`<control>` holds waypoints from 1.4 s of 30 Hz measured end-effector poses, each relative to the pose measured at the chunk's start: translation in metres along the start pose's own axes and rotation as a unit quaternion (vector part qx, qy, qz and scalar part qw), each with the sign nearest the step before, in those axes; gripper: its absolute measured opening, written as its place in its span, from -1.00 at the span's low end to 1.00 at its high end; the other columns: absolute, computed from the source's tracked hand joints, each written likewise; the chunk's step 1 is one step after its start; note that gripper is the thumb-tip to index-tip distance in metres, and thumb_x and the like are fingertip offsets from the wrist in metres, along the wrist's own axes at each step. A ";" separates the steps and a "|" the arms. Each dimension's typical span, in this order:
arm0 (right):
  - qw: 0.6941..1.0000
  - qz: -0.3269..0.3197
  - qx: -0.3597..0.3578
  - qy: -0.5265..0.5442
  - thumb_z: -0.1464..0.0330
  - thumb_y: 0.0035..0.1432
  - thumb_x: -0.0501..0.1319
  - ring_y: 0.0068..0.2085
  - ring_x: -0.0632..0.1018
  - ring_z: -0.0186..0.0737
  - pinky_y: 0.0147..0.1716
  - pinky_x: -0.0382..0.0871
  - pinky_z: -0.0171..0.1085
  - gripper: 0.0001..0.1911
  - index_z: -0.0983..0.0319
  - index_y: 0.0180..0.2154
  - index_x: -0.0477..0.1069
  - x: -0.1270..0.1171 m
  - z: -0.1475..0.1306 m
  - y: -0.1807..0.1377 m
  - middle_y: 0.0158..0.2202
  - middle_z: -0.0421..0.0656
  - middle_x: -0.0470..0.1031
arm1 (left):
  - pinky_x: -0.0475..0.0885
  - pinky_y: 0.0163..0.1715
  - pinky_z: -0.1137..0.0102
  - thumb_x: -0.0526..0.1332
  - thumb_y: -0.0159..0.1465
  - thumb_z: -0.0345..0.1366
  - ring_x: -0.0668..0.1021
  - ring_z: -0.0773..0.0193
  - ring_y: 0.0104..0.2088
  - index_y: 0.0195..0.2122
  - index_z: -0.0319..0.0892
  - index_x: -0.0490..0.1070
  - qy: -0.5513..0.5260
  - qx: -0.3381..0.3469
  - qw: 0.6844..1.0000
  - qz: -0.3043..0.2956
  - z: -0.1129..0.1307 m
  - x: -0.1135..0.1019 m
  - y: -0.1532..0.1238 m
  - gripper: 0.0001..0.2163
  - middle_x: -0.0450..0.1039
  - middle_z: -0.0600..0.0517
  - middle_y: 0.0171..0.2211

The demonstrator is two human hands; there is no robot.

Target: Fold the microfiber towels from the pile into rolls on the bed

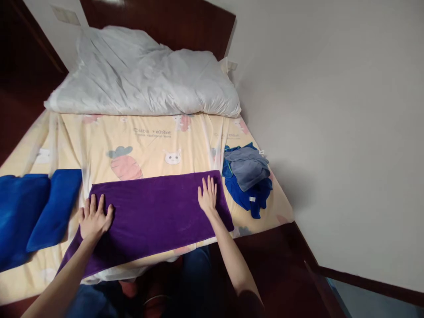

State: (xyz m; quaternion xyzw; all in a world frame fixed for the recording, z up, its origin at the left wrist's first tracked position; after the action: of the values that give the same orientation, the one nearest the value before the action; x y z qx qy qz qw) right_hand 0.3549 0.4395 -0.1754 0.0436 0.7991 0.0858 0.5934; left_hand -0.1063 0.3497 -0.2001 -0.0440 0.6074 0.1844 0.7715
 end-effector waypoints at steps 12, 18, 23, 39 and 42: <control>0.994 -0.081 0.063 -0.026 0.12 0.42 -0.21 0.43 -0.07 -0.01 0.33 -0.14 0.16 -0.34 0.36 0.38 -0.04 0.052 0.110 0.081 0.44 0.05 -0.11 | -0.14 0.36 -0.03 -0.01 0.38 -0.12 -0.08 -0.02 0.43 0.42 -0.12 -0.06 -0.004 -0.014 1.000 -0.011 0.002 0.004 0.003 -0.40 -0.21 -0.06 0.46; 1.000 -0.001 -0.001 0.004 0.16 0.42 -0.19 0.42 0.01 0.00 0.36 -0.13 0.10 -0.38 0.33 0.37 0.03 0.005 0.073 0.008 0.42 0.03 0.00 | -0.09 0.36 -0.02 -0.02 0.39 -0.11 -0.05 0.00 0.43 0.41 -0.14 -0.02 0.020 -0.009 1.000 -0.010 0.003 0.000 0.001 -0.42 -0.13 -0.10 0.44; 0.999 -0.023 0.020 -0.025 0.14 0.41 -0.22 0.42 0.01 0.03 0.34 -0.09 0.15 -0.34 0.29 0.41 -0.13 -0.005 0.085 -0.117 0.43 0.00 -0.06 | -0.12 0.37 0.02 -0.04 0.40 -0.10 -0.08 0.02 0.43 0.40 -0.16 0.00 0.031 -0.004 1.000 0.001 0.001 0.007 0.001 -0.43 -0.15 -0.10 0.44; 0.993 0.049 0.108 -0.025 0.07 0.37 -0.30 0.43 -0.02 -0.01 0.35 -0.23 0.12 -0.27 0.36 0.32 0.16 -0.014 0.077 -0.142 0.40 0.03 0.04 | -0.07 0.34 -0.08 -0.07 0.37 -0.19 -0.06 -0.15 0.41 0.34 -0.38 0.15 0.013 0.032 0.999 0.020 0.025 -0.041 -0.070 -0.44 -0.04 -0.27 0.40; 0.984 0.132 0.115 0.023 0.11 0.39 -0.27 0.43 -0.04 0.00 0.34 -0.15 0.13 -0.30 0.41 0.33 0.14 -0.009 0.040 -0.199 0.41 0.07 0.01 | -0.02 0.36 -0.01 -0.09 0.37 -0.17 -0.08 0.01 0.43 0.39 -0.21 0.05 -0.055 0.078 0.995 0.017 -0.001 -0.036 -0.183 -0.43 -0.06 -0.10 0.43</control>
State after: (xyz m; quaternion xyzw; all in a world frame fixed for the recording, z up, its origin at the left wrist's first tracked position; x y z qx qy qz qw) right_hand 0.4023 0.2463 -0.2154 0.2146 0.8042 0.0723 0.5495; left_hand -0.0525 0.1715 -0.1950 0.0368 0.5774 0.1521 0.8013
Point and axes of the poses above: each hand's wrist, its own y-axis towards the middle knuckle, its own x-axis out of the palm, z = x × y, the point moved 5 cm from there along y, towards the middle knuckle
